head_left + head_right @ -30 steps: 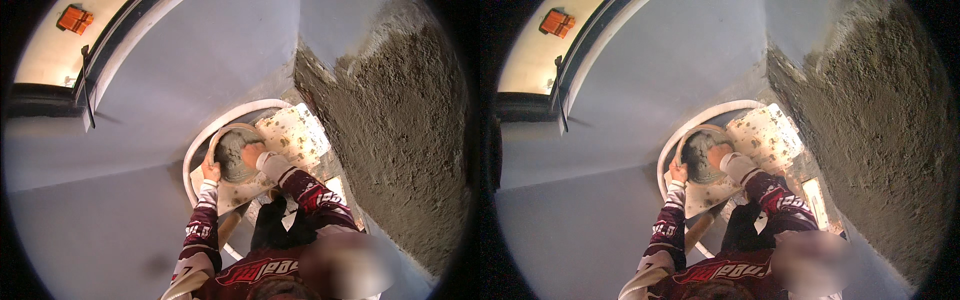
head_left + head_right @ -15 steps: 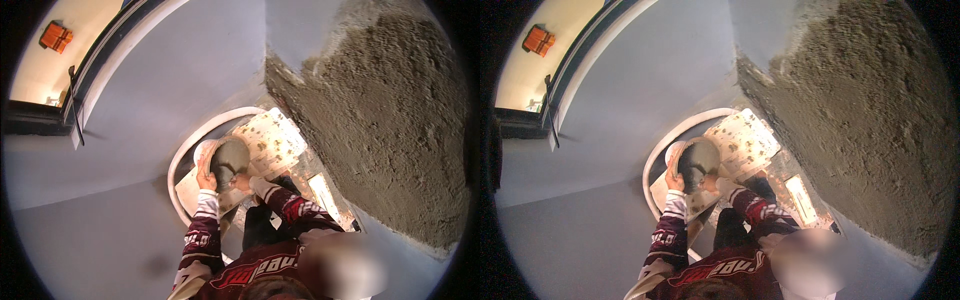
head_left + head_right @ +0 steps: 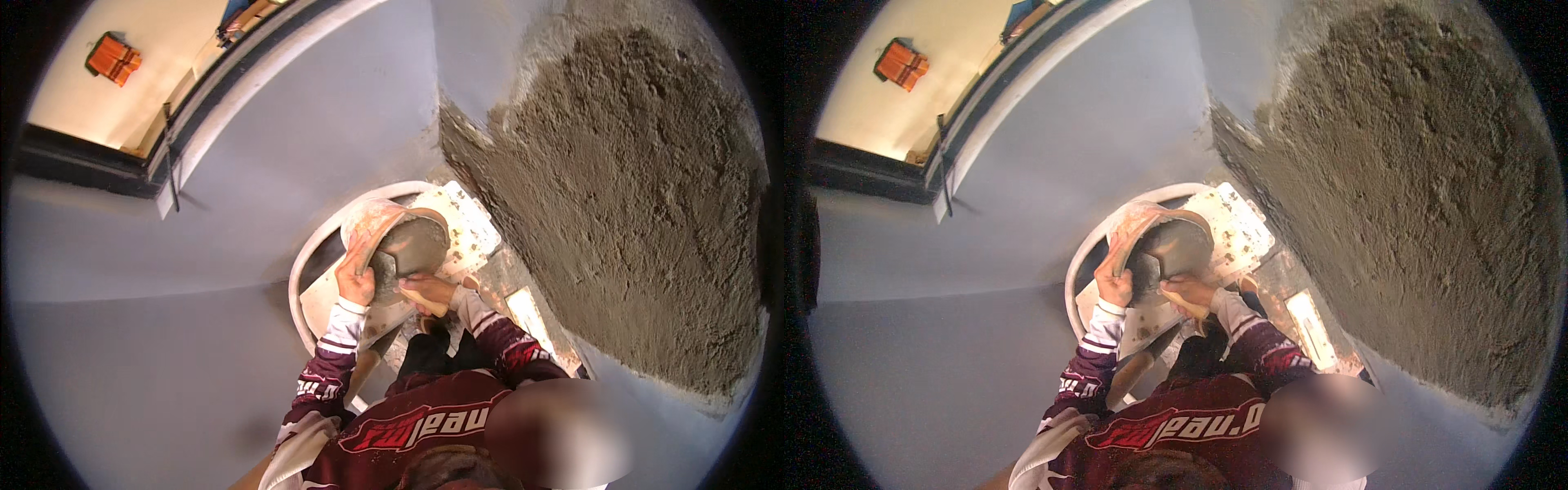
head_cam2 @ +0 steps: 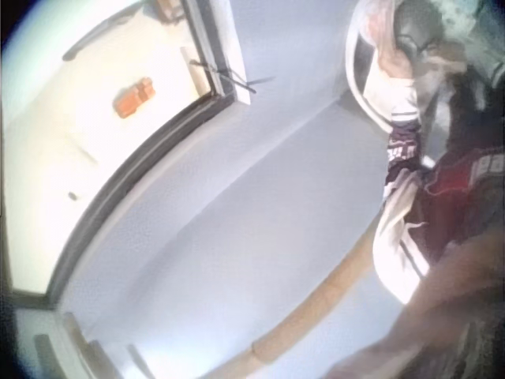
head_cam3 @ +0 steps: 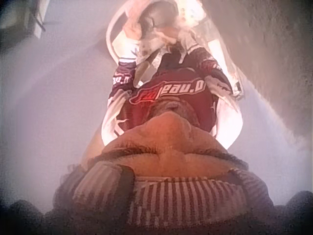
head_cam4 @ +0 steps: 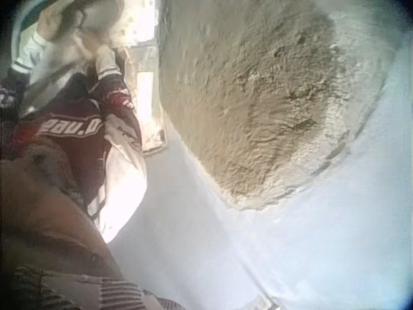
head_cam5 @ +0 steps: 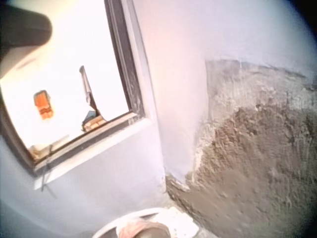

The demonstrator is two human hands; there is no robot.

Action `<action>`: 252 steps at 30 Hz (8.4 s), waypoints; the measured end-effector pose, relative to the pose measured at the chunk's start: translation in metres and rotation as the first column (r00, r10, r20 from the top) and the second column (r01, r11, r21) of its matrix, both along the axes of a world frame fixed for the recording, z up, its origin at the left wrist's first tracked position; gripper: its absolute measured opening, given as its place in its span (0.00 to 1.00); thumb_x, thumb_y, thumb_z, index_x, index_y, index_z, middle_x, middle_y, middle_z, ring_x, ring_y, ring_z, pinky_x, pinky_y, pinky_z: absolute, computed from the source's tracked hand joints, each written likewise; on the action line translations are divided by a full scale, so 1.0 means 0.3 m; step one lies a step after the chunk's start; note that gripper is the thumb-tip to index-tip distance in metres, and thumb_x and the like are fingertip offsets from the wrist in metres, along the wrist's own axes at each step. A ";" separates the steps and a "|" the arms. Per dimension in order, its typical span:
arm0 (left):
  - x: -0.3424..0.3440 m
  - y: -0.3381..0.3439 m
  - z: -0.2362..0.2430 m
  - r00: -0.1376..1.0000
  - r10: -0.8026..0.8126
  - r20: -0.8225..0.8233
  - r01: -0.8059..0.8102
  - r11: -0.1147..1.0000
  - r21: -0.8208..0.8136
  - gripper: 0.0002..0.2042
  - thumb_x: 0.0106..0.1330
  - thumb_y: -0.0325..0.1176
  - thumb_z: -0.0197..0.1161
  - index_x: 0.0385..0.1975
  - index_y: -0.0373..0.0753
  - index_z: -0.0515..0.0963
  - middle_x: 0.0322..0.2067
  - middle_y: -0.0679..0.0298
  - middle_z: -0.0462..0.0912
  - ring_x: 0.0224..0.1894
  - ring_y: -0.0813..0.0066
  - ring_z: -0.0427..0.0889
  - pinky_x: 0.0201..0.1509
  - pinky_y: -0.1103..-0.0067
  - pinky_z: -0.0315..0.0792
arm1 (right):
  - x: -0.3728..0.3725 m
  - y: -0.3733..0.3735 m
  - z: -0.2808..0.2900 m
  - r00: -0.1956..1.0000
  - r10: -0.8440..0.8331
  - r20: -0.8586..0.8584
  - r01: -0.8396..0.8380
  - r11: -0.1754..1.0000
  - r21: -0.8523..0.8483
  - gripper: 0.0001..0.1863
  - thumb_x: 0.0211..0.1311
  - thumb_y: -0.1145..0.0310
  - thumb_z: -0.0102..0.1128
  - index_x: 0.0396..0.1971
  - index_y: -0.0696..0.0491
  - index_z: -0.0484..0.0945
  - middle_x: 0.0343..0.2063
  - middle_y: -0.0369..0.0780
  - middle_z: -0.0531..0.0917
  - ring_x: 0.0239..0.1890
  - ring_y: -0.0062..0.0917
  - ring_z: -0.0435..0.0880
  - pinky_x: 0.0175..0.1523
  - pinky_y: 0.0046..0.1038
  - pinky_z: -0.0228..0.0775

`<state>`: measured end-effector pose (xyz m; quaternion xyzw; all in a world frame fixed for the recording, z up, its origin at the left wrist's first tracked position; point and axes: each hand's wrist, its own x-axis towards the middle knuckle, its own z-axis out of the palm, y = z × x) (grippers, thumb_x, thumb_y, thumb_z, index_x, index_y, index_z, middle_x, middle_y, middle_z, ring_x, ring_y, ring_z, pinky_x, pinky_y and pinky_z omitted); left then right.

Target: The person scoops wet cement from a bucket with a trowel and applies it to a wall corner, smoothing the surface repeatedly. The person works on a small section of the wall, repeatedly adding and smoothing cement.

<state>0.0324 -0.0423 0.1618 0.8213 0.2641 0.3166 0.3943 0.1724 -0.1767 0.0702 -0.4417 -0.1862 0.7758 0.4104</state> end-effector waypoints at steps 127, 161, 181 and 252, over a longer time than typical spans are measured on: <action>-0.164 -0.073 -0.562 0.776 0.598 -0.199 -0.629 0.717 -0.301 0.26 0.51 0.18 0.48 0.55 0.25 0.73 0.51 0.57 0.79 0.54 0.71 0.76 0.61 0.79 0.65 | 0.722 -0.649 -1.240 0.331 -0.649 0.685 0.738 0.631 0.241 0.09 0.56 0.73 0.69 0.36 0.58 0.80 0.28 0.30 0.79 0.30 0.12 0.73 0.39 0.17 0.68; -0.090 -0.104 -0.560 0.661 0.743 -0.106 -0.722 0.590 -0.362 0.20 0.53 0.17 0.49 0.47 0.26 0.75 0.40 0.61 0.82 0.41 0.75 0.79 0.50 0.81 0.71 | 0.915 -0.235 -1.098 0.710 -0.613 0.347 0.689 0.706 -0.162 0.14 0.73 0.59 0.51 0.38 0.55 0.73 0.25 0.41 0.80 0.17 0.24 0.78 0.20 0.26 0.73; -0.043 -0.115 -0.549 0.644 0.762 -0.066 -0.716 0.571 -0.401 0.17 0.53 0.17 0.50 0.43 0.28 0.76 0.36 0.64 0.82 0.35 0.78 0.77 0.44 0.82 0.72 | 0.797 -0.380 -1.223 0.559 -0.531 0.637 0.687 0.726 0.002 0.10 0.70 0.67 0.51 0.36 0.56 0.79 0.18 0.36 0.78 0.16 0.19 0.74 0.21 0.22 0.66; -0.116 -0.056 -0.524 0.976 0.118 -0.184 -0.158 0.962 -0.221 0.34 0.43 0.16 0.47 0.57 0.33 0.76 0.65 0.55 0.70 0.74 0.52 0.52 0.75 0.65 0.43 | -0.146 -0.024 -0.475 0.126 0.151 0.981 -0.463 0.883 -0.077 0.16 0.61 0.61 0.54 0.44 0.52 0.81 0.33 0.48 0.85 0.36 0.41 0.86 0.43 0.41 0.78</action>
